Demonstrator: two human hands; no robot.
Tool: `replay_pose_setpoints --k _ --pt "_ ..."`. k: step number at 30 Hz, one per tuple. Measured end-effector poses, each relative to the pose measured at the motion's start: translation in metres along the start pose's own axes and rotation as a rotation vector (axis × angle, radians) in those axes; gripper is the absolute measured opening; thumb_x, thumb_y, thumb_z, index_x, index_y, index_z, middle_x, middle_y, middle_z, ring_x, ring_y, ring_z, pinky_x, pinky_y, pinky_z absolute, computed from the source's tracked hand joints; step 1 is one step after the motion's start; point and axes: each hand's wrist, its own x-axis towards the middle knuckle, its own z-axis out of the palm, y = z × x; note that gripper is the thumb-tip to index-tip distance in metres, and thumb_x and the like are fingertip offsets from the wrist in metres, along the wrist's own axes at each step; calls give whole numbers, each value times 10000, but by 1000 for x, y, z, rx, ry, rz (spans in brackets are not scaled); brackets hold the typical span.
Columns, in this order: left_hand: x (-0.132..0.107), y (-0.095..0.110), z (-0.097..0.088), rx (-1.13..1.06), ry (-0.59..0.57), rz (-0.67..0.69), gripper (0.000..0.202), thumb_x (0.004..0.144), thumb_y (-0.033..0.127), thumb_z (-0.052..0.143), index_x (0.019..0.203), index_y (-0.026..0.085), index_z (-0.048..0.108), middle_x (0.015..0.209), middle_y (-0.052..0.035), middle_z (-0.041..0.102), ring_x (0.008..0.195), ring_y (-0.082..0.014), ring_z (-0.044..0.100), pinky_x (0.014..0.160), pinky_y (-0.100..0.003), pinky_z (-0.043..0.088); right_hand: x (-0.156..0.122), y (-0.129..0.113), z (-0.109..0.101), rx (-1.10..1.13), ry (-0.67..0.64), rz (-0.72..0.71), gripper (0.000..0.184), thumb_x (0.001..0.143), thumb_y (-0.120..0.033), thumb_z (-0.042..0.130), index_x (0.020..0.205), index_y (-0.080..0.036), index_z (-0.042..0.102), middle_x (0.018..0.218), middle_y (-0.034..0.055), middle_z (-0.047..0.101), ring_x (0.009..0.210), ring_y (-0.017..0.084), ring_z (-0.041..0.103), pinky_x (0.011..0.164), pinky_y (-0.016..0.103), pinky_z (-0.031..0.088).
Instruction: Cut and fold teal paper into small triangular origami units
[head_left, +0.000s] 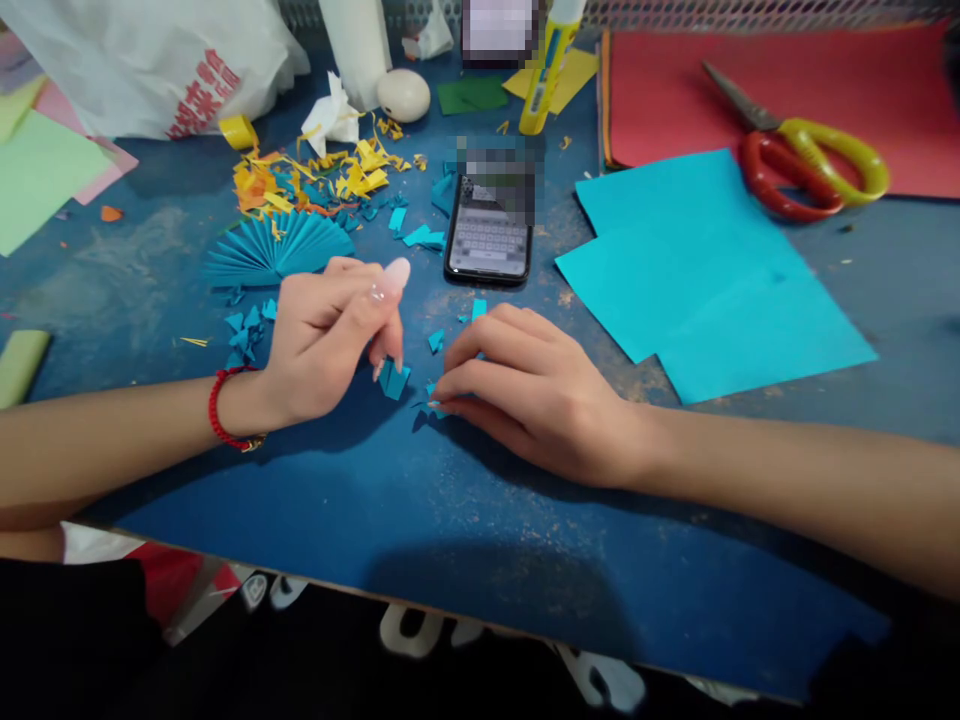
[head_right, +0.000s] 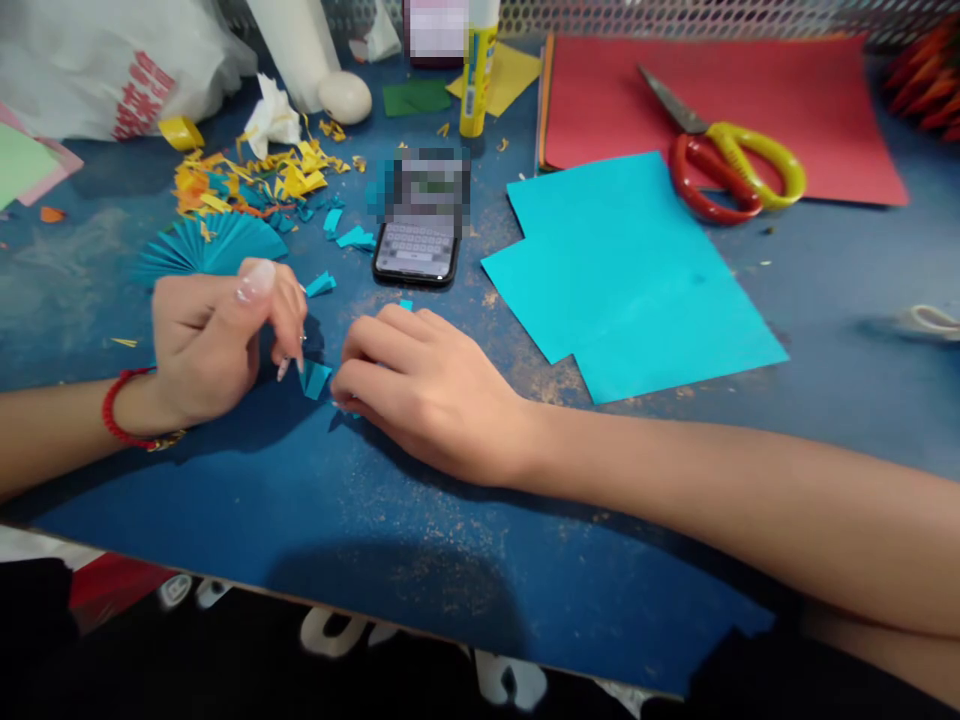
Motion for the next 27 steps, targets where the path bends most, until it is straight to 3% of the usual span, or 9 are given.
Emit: replay_pose_setpoints --k 4,6,11,19,27 --pt "-1 12 -5 137 -280 115 471 1154 356 436 750 225 640 653 22 672 607 -153 580 755 -427 370 1 3 -2 190 107 122 105 1071 -211 646 1013 -155 713 999 82 704 922 194 630 838 346 517" --pt "-1 14 -6 203 -343 179 364 1119 326 461 820 224 642 701 9 672 639 -170 579 762 -433 351 1 4 -3 246 147 186 101 1061 -233 677 1005 -162 721 991 72 704 936 189 645 845 336 527" --pt "-1 16 -10 324 -414 246 96 963 255 580 898 242 649 728 7 674 647 -194 604 747 -427 349 0 6 -5 307 159 229 122 1053 -205 681 972 -136 742 977 75 710 942 180 666 861 317 539" --pt "1 12 -9 281 -439 257 72 965 202 580 910 233 614 721 0 628 640 -192 589 748 -406 393 3 6 -5 462 207 300 68 1035 -230 707 990 -180 721 972 37 741 939 169 688 900 339 582" --pt "3 11 -9 192 -439 231 109 1000 209 561 925 246 631 779 -19 688 691 -204 636 803 -406 468 3 3 -11 510 175 289 40 1016 -200 650 1043 -221 671 1013 37 739 946 179 700 905 356 635"
